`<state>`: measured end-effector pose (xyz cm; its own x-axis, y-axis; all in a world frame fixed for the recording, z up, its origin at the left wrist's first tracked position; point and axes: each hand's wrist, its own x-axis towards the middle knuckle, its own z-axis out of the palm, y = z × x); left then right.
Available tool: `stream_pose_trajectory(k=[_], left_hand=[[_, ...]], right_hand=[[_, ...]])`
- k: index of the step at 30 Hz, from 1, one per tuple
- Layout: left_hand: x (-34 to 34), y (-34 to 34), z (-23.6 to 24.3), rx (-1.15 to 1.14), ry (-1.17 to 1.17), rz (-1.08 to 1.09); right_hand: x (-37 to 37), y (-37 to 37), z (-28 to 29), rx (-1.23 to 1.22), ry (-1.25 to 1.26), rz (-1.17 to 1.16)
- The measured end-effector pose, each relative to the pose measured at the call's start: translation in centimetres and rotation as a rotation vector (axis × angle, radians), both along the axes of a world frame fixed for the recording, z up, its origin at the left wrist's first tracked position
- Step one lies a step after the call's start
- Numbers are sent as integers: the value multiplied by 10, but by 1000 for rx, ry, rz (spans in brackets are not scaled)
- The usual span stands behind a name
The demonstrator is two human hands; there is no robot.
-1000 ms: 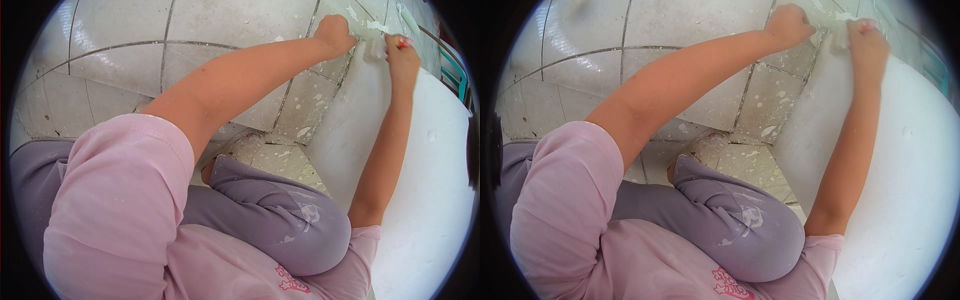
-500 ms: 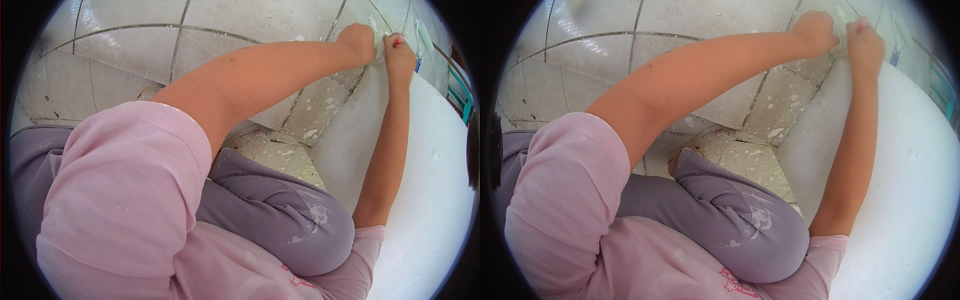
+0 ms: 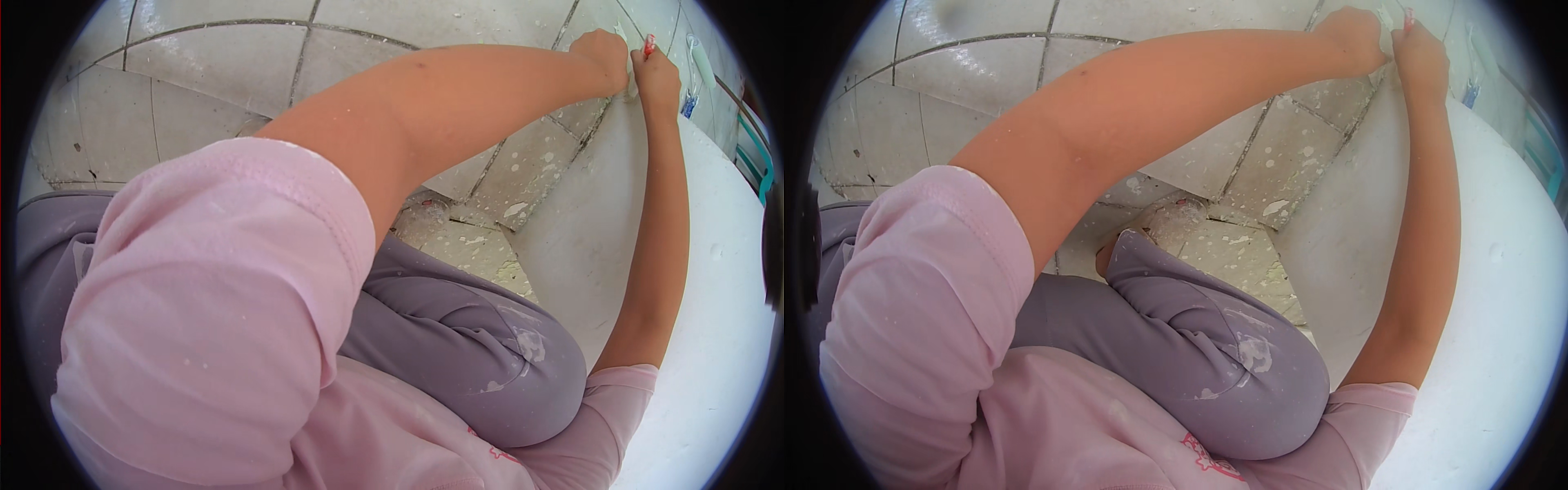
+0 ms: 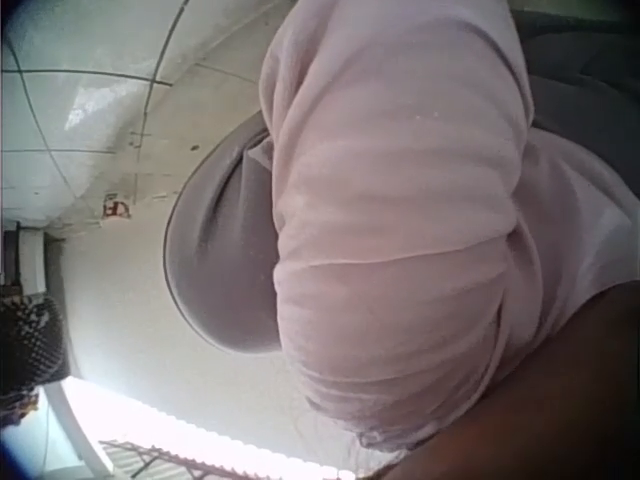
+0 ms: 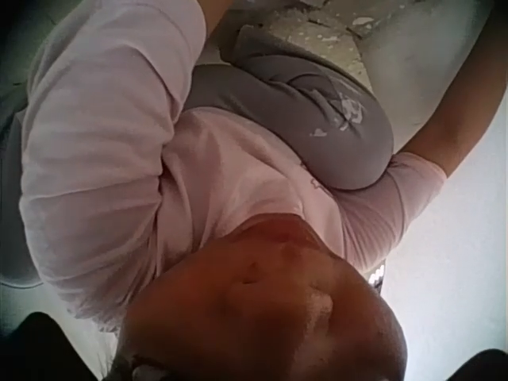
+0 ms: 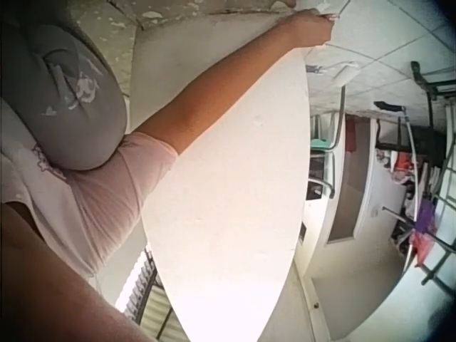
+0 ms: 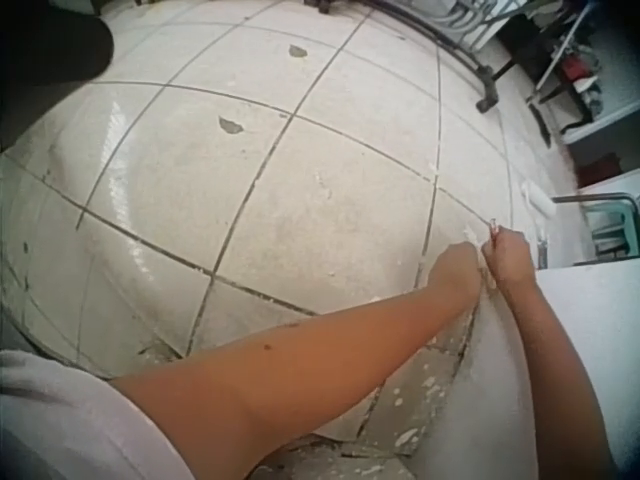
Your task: Scrape and apply compound to patch a damaged area at the base of a wall.
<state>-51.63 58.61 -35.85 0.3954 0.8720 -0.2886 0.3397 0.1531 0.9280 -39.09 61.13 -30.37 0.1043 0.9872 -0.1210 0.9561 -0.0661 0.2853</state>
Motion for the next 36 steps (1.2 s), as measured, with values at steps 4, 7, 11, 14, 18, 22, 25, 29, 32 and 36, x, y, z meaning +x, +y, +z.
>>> stream_pose_trajectory(k=[4, 7, 11, 14, 18, 22, 25, 29, 32, 36], left_hand=[[-4, 1, -11, -11, 17, -3], [-15, -1, -11, 71, -30, -108], [-18, -23, -2, 73, 18, -156], [-17, -37, -1, 75, 24, -72], [-20, -28, -8, 47, 52, -61], [-8, -19, -3, 23, 57, -77], [-7, -18, -6, 0, 54, -31], [-13, -18, -12, -29, 64, -84], [-11, -24, -2, 19, 39, -109], [-11, -37, 11, 128, -6, -42]], right_hand=[[-16, 5, 23, 8, -39, 1], [-24, -5, 36, -3, 40, -29], [-6, -45, 10, -10, 32, -12], [-3, -59, 15, 33, 40, -150], [-34, -64, 35, 107, 59, -159], [-20, -71, 12, 126, 77, -40], [-23, -75, 3, 121, 66, -68], [-40, -71, 40, 168, 49, -132], [-32, -71, 43, 185, 84, -142], [-22, -83, 28, 207, 40, -112]])
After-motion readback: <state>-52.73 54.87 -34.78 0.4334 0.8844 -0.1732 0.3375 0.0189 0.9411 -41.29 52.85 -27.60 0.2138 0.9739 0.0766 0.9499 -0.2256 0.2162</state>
